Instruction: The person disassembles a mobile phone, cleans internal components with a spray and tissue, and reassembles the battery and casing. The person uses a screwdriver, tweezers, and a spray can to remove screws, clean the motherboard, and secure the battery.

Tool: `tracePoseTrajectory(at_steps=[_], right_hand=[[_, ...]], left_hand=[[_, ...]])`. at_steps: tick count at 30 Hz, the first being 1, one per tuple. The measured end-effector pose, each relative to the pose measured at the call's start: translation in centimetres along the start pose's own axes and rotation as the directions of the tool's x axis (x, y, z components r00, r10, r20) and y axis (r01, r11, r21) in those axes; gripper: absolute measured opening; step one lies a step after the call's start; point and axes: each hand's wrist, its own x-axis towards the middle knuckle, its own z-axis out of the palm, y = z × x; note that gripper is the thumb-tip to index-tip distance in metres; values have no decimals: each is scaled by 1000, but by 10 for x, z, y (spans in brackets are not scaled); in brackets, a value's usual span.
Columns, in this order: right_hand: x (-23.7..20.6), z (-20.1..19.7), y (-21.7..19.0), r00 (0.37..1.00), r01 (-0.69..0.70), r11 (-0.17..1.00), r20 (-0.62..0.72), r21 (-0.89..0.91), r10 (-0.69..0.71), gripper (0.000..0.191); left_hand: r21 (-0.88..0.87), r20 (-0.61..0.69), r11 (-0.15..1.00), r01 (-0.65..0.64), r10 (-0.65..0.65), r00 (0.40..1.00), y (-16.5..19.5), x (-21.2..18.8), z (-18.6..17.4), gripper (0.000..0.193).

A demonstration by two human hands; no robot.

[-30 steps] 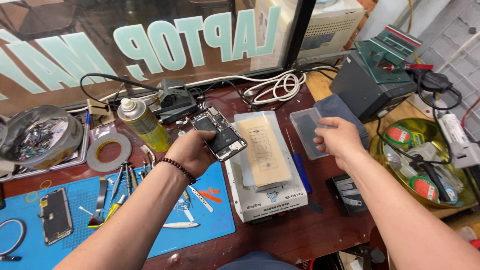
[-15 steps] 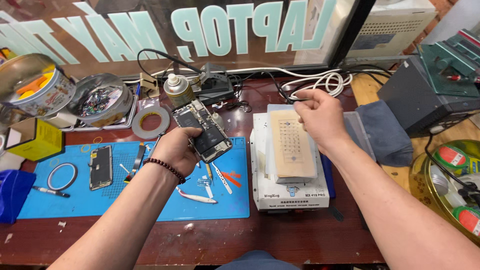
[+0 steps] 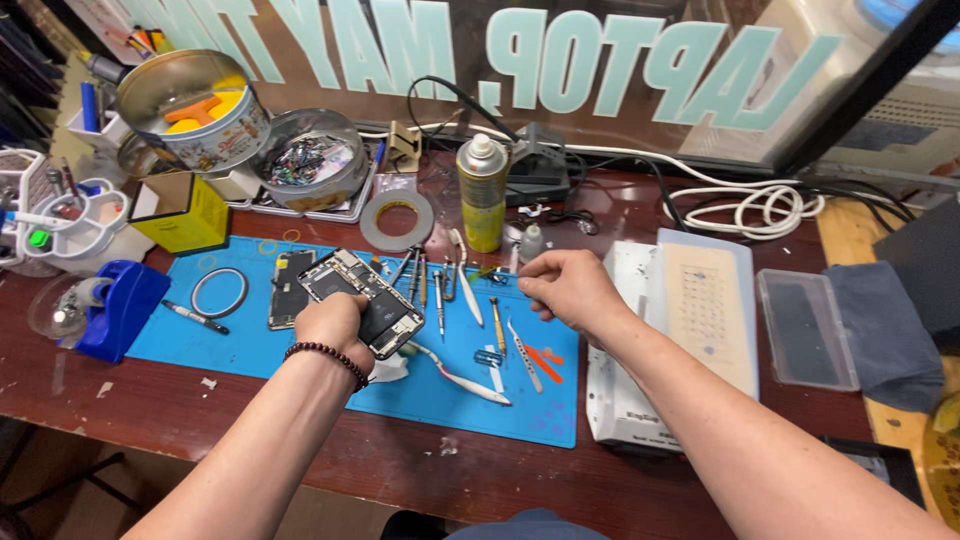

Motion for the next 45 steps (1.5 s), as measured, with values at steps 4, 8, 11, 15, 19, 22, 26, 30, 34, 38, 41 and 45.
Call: tracePoseTrajectory(at_steps=[4,8,11,15,19,22,26,30,34,38,41,45], right_hand=[[26,43,-4,984,-166,986,-70,-20,164,25],[59,86,-6,992,-125,984,-26,-127,123,32],[78,126,-5,982,121,955,173,-270,-76,28],[73,205,4,907,321,820,403,-473,-122,30],[59,248,10,914,379,604,384,-701,-128,19],[63,242,-2,921,387,721,283,-575,-269,13],[69,173,-45,996,59,989,-53,-135,-67,13],[66,79,-96,915,229,973,-344,10,-211,20],[89,39,-129,844,307,933,-400,-188,-359,16],[112,38,-131,585,441,517,-202,-734,-785,14],[125,40,-127,586,409,467,-166,-784,-793,10],[130,43,-120,585,375,467,-187,-801,-789,8]], left_hand=[[-96,-71,994,-55,48,996,51,42,-37,24],[-170,-69,981,-95,84,994,103,97,-69,27],[-186,47,980,-67,77,996,121,137,-83,28],[-104,316,984,148,-108,943,121,174,-76,22],[-3,433,983,186,-166,886,108,176,-57,21],[71,498,975,211,-218,839,111,166,-43,21],[124,647,942,313,-316,694,112,144,-13,27],[144,722,934,327,-325,611,107,120,17,27],[120,776,933,338,-300,554,98,92,42,25],[104,782,943,315,-273,561,98,71,50,27],[93,787,955,282,-244,566,96,61,53,28],[64,808,949,308,-230,542,90,55,50,26]])
